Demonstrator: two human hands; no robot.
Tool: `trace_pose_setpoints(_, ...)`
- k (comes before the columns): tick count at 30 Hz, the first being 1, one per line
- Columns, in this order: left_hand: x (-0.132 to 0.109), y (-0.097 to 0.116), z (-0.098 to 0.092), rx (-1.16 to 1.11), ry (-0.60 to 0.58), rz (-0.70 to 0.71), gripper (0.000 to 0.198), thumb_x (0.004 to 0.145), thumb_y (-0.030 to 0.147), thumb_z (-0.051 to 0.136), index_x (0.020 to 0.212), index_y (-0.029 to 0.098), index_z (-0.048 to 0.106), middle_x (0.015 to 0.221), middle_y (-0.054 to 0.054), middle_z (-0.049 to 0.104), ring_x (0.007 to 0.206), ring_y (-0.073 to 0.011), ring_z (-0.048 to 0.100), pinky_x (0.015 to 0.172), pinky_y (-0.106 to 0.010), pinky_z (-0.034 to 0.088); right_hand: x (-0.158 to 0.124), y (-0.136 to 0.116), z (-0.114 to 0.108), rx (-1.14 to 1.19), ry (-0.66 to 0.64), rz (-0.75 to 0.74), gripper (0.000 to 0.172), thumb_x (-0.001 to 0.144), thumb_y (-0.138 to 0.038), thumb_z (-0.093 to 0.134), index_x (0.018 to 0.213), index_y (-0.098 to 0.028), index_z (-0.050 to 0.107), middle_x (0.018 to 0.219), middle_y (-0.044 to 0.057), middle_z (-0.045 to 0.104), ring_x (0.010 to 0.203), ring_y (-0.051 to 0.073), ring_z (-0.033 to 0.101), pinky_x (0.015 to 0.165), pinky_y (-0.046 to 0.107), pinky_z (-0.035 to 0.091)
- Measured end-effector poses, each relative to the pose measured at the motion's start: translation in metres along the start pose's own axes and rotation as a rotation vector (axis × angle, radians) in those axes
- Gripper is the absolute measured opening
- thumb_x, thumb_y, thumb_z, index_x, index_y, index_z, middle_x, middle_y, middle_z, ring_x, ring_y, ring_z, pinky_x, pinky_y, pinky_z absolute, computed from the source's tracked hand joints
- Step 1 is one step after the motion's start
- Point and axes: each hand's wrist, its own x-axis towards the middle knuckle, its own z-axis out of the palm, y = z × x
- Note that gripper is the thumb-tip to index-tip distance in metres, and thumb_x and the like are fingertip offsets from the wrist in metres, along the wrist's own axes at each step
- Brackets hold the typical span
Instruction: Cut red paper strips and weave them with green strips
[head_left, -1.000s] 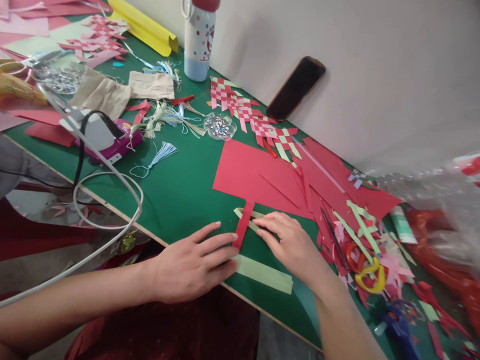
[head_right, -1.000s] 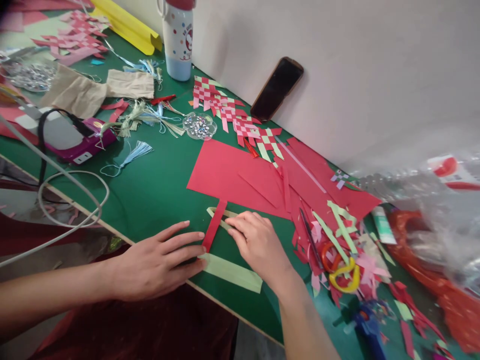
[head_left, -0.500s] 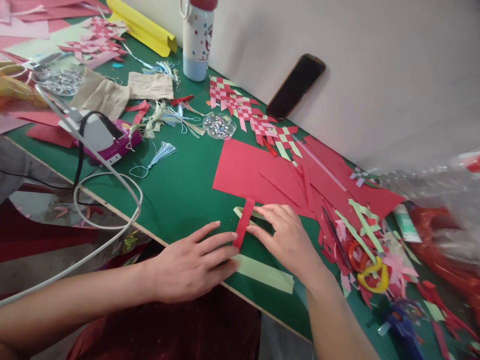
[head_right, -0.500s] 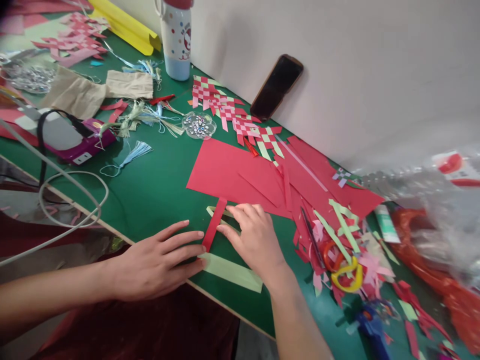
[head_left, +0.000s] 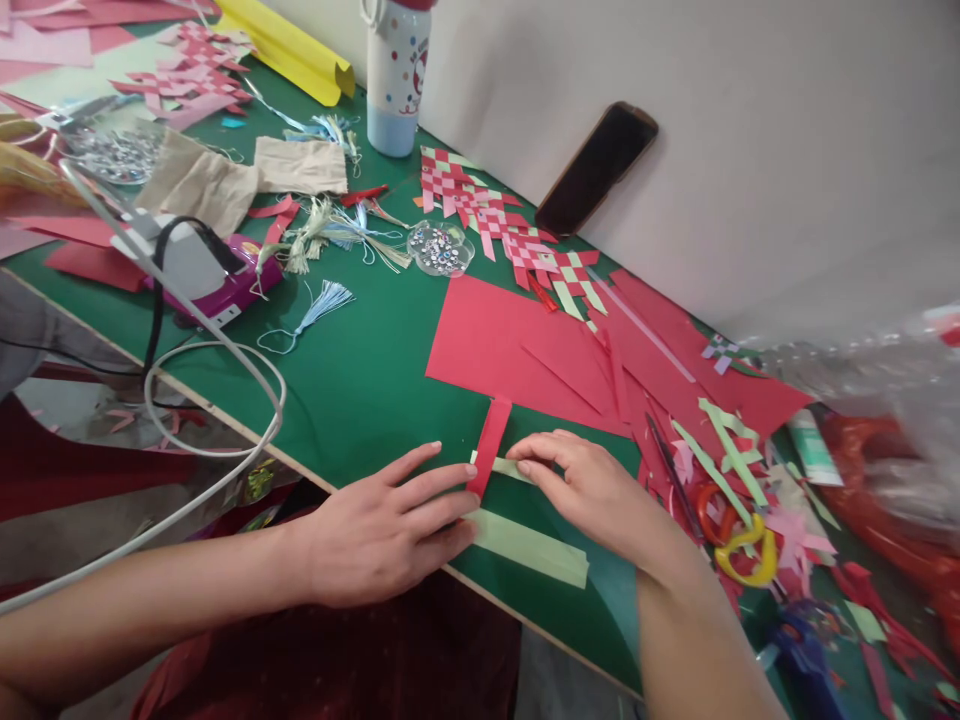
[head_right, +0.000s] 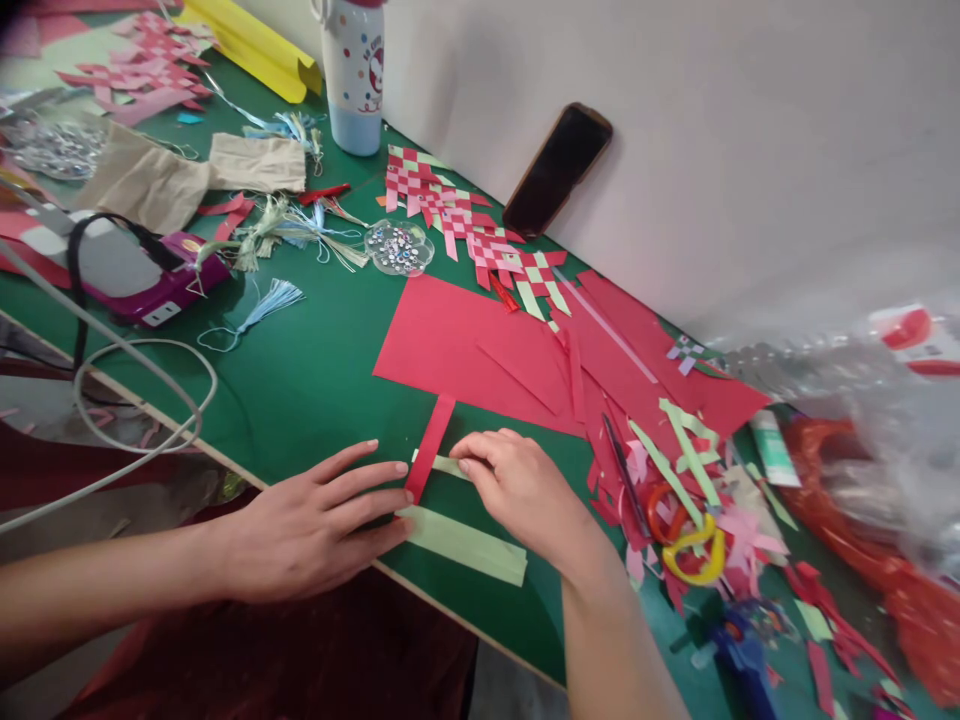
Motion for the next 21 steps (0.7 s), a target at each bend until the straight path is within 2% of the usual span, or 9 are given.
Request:
trace_pose_setpoints(3,0.0,0.0,0.0,-0.001,-0.002,-0.006,0.024,0.097,0.026,0.056,0.119,0.025,0.066,0.132,-0.002,0.06,0.136,-0.0244,0.044,0.125,-0.051,0.022,-0.001,0.0,0.006,-0.066,0.052,-0.056,0.021,0.096,-0.025,0.05,0.102,-0.027,0.07,0.1,0.002,0.074,0.092,0.02,0.065,0.081,0.036,0.049)
trace_pose_setpoints(8,0.001,0.0,-0.001,-0.003,-0.004,-0.017,0.026,0.095,0.026,0.059,0.121,0.024,0.064,0.132,-0.003,0.059,0.136,-0.0267,0.044,0.122,-0.052,0.028,-0.01,0.0,0.008,-0.047,-0.073,-0.136,0.021,0.096,-0.02,0.05,0.095,-0.029,0.069,0.093,0.0,0.073,0.089,0.018,0.063,0.081,0.036,0.047)
trace_pose_setpoints(14,0.003,0.0,-0.003,-0.034,0.003,-0.046,0.025,0.095,0.024,0.058,0.118,0.025,0.065,0.126,-0.004,0.059,0.132,-0.0271,0.047,0.121,-0.052,0.03,-0.023,0.0,0.016,-0.164,0.109,-0.139,0.021,0.096,-0.029,0.053,0.111,-0.026,0.068,0.105,0.005,0.072,0.096,0.021,0.064,0.084,0.039,0.048)
trace_pose_setpoints(21,0.003,-0.001,-0.005,-0.08,-0.036,-0.068,0.028,0.093,0.026,0.058,0.121,0.028,0.064,0.12,-0.007,0.059,0.132,-0.0295,0.046,0.118,-0.056,0.032,-0.046,-0.008,0.036,-0.11,0.138,-0.16,0.019,0.097,-0.018,0.052,0.105,-0.024,0.068,0.095,0.003,0.073,0.085,0.018,0.064,0.079,0.036,0.044)
